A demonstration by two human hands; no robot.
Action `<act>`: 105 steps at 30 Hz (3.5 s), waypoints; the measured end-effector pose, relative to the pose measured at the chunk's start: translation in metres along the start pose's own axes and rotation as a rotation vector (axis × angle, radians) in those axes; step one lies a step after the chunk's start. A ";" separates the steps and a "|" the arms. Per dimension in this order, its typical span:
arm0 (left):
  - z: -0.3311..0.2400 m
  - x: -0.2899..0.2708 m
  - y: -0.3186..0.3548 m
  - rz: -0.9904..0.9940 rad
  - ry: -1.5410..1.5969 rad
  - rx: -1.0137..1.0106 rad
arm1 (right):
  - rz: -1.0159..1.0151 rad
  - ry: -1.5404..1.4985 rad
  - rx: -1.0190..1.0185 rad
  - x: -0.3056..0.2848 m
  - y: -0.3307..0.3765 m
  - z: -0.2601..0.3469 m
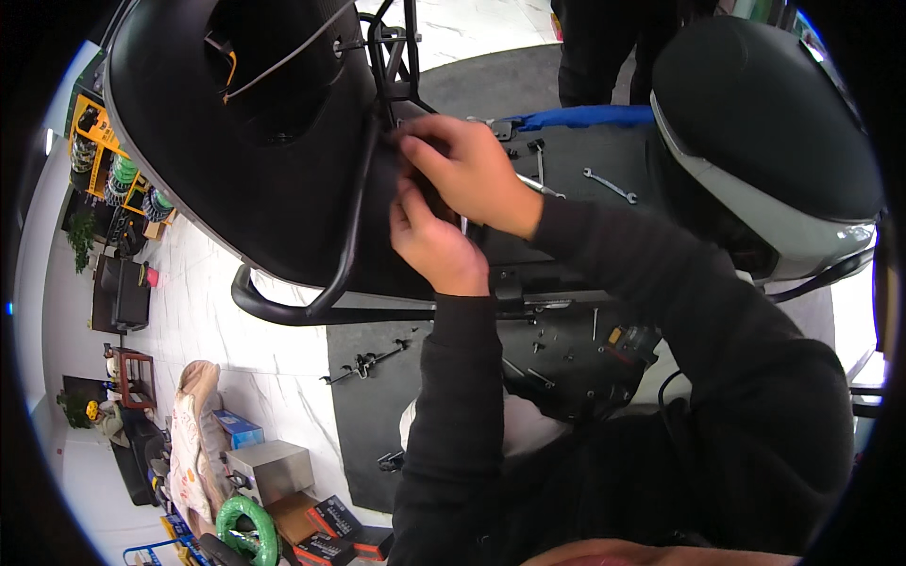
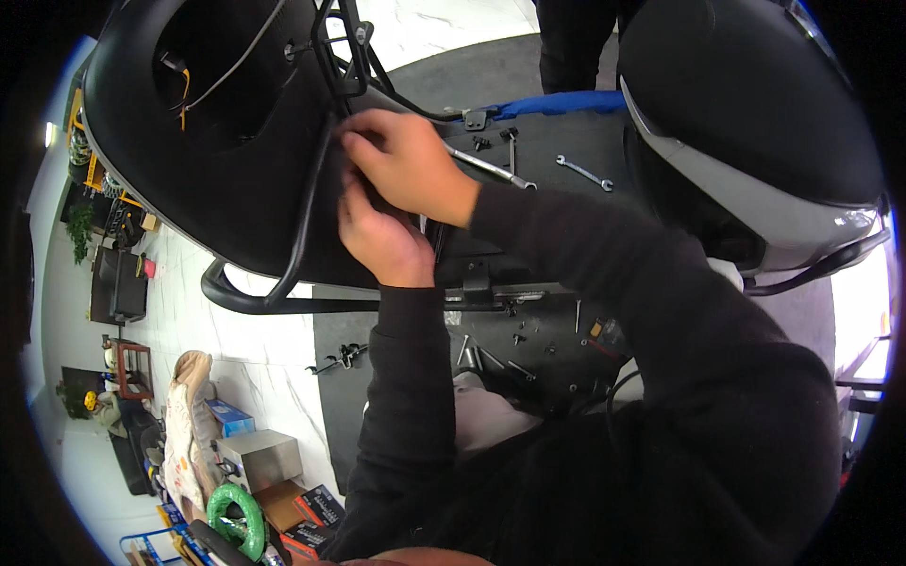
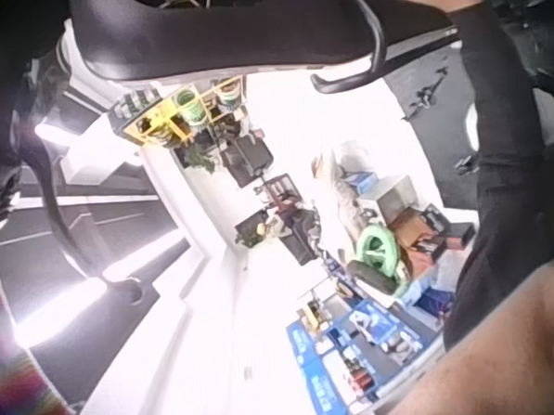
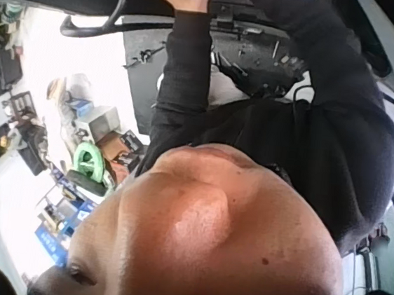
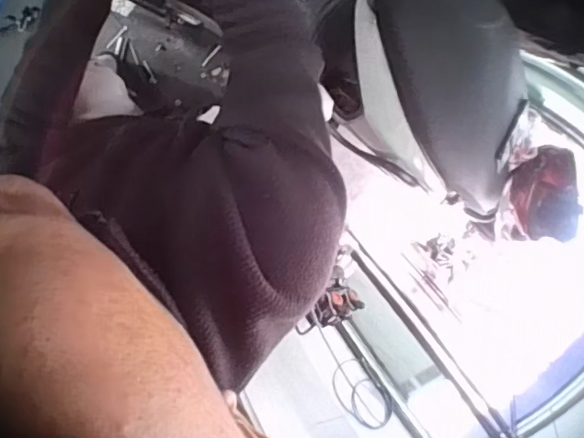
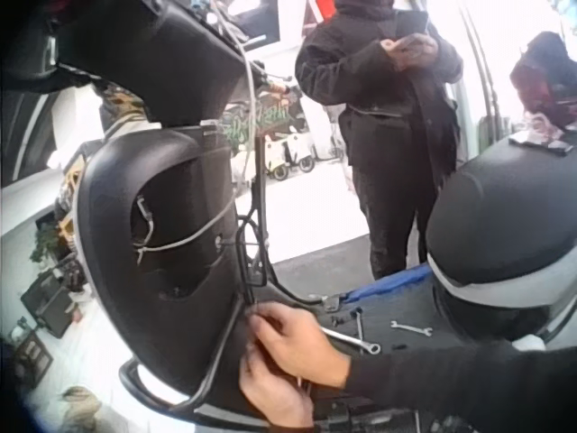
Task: The person attaches a black metal bracket to the front fairing of a scooter using bolts and a wrench. They align the bracket, insert bolts, and tighten them by hand and with a wrench to secure the bracket in place.
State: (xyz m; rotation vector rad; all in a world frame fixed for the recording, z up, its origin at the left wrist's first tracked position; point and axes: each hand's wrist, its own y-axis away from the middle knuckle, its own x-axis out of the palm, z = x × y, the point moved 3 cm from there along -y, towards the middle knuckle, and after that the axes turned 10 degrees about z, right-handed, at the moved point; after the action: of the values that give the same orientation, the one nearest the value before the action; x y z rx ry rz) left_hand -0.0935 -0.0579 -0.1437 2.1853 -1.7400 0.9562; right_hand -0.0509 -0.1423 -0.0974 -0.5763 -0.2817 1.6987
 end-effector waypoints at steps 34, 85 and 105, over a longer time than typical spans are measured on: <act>-0.006 -0.064 -0.023 0.192 -0.661 -0.092 | 0.636 0.601 -0.152 -0.006 0.091 -0.130; 0.037 -0.063 -0.069 0.063 -0.544 -0.387 | -0.204 -0.221 0.114 -0.027 -0.052 -0.054; 0.067 -0.045 -0.090 0.074 -0.015 -0.216 | -0.049 -0.606 0.278 -0.020 -0.036 0.034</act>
State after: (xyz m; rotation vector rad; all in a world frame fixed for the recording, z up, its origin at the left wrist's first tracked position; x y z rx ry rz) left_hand 0.0094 -0.0302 -0.2007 2.0109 -1.8469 0.7302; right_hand -0.0355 -0.1494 -0.0467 0.1621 -0.4729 1.7943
